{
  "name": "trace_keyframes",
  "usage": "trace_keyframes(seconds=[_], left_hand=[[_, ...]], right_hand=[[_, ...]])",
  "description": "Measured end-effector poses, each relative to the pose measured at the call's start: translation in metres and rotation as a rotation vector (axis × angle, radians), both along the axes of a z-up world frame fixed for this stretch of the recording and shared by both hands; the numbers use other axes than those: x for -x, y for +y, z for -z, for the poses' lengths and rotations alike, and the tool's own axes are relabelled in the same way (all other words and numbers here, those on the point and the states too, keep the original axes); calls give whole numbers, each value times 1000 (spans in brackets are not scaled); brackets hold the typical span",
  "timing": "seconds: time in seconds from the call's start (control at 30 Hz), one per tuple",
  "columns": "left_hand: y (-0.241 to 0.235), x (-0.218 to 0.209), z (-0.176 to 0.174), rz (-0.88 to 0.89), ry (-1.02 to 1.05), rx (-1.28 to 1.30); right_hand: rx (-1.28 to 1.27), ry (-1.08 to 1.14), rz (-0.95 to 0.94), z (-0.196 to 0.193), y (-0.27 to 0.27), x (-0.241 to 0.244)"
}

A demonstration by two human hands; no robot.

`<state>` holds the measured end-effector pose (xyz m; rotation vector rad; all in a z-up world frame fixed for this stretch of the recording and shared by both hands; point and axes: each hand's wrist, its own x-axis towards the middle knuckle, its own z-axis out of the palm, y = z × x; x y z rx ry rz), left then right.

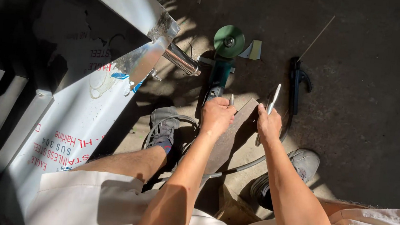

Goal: The person welds a joint on a metal frame and then uses an angle grinder to smooth the weld.

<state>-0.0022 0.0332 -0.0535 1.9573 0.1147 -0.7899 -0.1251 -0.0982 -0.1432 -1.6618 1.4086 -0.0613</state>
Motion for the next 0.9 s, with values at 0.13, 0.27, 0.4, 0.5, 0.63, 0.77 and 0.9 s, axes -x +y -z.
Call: trace_keyframes(seconds=[0.13, 0.27, 0.4, 0.5, 0.63, 0.77, 0.9], left_hand=[[7, -25, -147, 28, 64, 197], [39, -49, -223, -11, 159, 462], [54, -80, -229, -88, 186, 619], [48, -95, -220, -174, 192, 680], [35, -105, -211, -226, 232, 729], [33, -107, -194, -333, 286, 791], [26, -104, -195, -483, 375, 819]], right_hand=[[169, -49, -58, -72, -4, -24], [-262, -286, 58, -196, -25, -63], [-189, -533, -142, -288, -29, -87], [-533, -683, -66, -373, 6, -96], [-565, -650, -89, -316, 28, -84], [-448, -766, -135, -289, 51, -92], [-499, -693, -16, -263, 63, -96]])
